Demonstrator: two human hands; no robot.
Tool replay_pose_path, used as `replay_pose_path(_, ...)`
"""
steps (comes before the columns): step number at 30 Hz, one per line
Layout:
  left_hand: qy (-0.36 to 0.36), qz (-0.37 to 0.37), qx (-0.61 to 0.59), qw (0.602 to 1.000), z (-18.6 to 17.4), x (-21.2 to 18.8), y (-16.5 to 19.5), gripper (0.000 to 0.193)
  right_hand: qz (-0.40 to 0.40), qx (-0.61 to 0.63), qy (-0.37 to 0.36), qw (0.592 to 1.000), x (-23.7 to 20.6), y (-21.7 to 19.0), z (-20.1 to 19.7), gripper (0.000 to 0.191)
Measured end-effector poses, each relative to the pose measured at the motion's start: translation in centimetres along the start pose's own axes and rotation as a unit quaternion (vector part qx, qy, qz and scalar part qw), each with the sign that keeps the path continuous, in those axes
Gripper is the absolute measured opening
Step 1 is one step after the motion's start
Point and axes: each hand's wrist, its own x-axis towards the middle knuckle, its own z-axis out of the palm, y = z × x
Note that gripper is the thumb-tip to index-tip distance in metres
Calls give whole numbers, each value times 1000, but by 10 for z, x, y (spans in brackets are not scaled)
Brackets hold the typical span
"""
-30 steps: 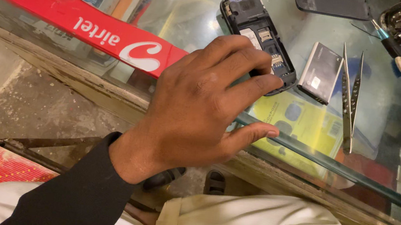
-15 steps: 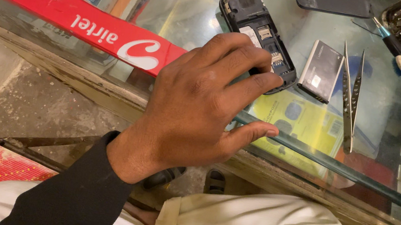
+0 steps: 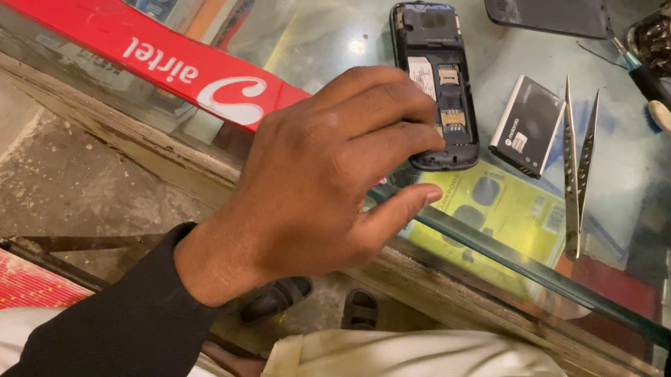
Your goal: The person disassembles and reassembles mobile phones on a glass counter. They remove a back cover and battery from a smartphone, pry open a feature phone with tweezers, and use a screwdriver-like tool to work on the SIM card compartment of the opened handset.
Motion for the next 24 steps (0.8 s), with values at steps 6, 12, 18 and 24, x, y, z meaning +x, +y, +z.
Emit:
replay_pose_path(6, -11, -25, -39, 999, -8, 2, 1, 32, -50, -14, -13, 999, 8, 3, -4, 23)
replay_pose_path(12, -4, -63, -83, 995, -26, 15, 6, 53, -31, 129, -6, 991, 18, -11, 13, 19)
replay_pose_path(18, -30, -49, -22, 998, -22, 19, 8, 46, 14, 220, 11, 975, 22, -37, 26, 7)
replay_pose_path(24, -40, -50, -24, 998, -23, 20, 5, 24, 65, 216, 31, 974, 12, -43, 17, 7)
